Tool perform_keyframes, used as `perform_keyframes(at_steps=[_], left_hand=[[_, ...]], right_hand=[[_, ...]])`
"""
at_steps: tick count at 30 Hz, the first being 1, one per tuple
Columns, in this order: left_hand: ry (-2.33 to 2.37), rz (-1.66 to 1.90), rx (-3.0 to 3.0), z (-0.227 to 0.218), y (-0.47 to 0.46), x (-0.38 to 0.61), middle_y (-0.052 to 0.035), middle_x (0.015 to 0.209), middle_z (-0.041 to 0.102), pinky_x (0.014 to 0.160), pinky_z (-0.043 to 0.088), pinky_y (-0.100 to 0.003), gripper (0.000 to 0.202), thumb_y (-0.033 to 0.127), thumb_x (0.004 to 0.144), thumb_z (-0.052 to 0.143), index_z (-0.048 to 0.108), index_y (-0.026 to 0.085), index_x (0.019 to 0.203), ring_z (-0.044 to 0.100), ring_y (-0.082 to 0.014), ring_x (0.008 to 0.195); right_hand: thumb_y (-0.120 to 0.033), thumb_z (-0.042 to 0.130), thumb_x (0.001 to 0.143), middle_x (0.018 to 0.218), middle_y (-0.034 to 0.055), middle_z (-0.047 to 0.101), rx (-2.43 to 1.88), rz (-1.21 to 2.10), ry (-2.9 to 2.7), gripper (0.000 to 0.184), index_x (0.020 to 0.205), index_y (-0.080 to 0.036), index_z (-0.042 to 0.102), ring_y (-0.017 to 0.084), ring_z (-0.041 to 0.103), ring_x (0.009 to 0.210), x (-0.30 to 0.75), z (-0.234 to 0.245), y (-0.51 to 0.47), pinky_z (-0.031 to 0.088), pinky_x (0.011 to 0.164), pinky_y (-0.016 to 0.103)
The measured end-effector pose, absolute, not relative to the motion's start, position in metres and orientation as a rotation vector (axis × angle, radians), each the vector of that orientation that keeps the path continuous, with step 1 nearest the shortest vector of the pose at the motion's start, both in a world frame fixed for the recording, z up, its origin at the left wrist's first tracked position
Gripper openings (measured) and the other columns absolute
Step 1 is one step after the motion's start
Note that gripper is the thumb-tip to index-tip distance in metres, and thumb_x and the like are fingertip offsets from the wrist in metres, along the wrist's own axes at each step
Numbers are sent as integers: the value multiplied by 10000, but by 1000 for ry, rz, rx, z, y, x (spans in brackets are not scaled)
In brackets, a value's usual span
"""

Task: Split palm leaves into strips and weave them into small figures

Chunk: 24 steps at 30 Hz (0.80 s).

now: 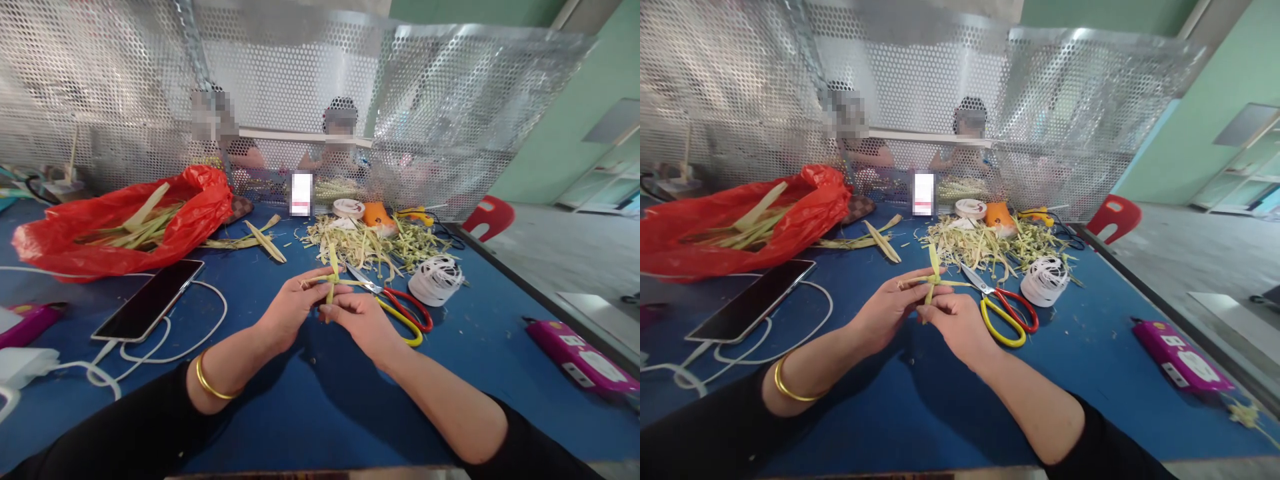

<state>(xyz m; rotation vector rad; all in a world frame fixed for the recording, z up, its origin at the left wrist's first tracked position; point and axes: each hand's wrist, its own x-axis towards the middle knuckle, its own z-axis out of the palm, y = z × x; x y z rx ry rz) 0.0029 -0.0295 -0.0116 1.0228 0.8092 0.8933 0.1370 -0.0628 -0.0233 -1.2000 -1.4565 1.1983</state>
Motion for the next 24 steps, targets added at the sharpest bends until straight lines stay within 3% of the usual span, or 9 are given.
perform_keyframes(at_steps=[6, 12, 15, 18, 21, 24], left_hand=[[847, 882, 947, -14, -31, 4, -76, 875, 720, 550, 443, -237, 391, 221, 732, 666, 620, 151, 1114, 638, -160, 696], [799, 906, 949, -15, -24, 0, -80, 855, 720, 528, 461, -248, 337, 257, 744, 673, 594, 150, 1054, 620, -146, 616], [814, 927, 921, -13, -19, -5, -52, 757, 708, 671, 487, -243, 197, 234, 738, 677, 648, 140, 908, 632, -133, 679], [844, 915, 942, -10, -17, -8, -9, 629, 643, 708, 478, -240, 143, 214, 713, 682, 683, 135, 832, 588, -103, 620], [812, 858, 1021, -8, -19, -9, 22, 585, 567, 689, 467, -242, 162, 240, 717, 666, 702, 147, 844, 525, -88, 579], [821, 805, 1078, -7, -22, -8, 16, 590, 540, 681, 458, -252, 194, 318, 771, 605, 698, 154, 812, 519, -105, 608]], right_hand=[[-254, 592, 775, 641, -1, 614, -1218, 1048, -1635, 231, 568, -159, 631, 146, 558, 651, 138, -23, -61, 406, 635, 264], [-325, 534, 846, 635, 12, 631, -1258, 974, -1689, 299, 605, -172, 622, 154, 582, 640, 140, -22, -65, 429, 643, 268], [-421, 474, 885, 499, -9, 514, -1297, 710, -1551, 430, 521, -194, 514, 127, 494, 519, 148, -15, -67, 392, 557, 258], [-446, 518, 859, 490, -43, 426, -1296, 485, -1257, 365, 584, -206, 498, 112, 414, 495, 158, -8, -60, 350, 523, 251], [-452, 629, 760, 584, -35, 496, -1258, 807, -1092, 274, 686, -191, 593, 111, 452, 535, 162, -10, -48, 370, 534, 246], [-420, 709, 676, 601, -29, 536, -1186, 1126, -1099, 266, 668, -169, 622, 112, 490, 559, 159, -16, -43, 400, 576, 254]])
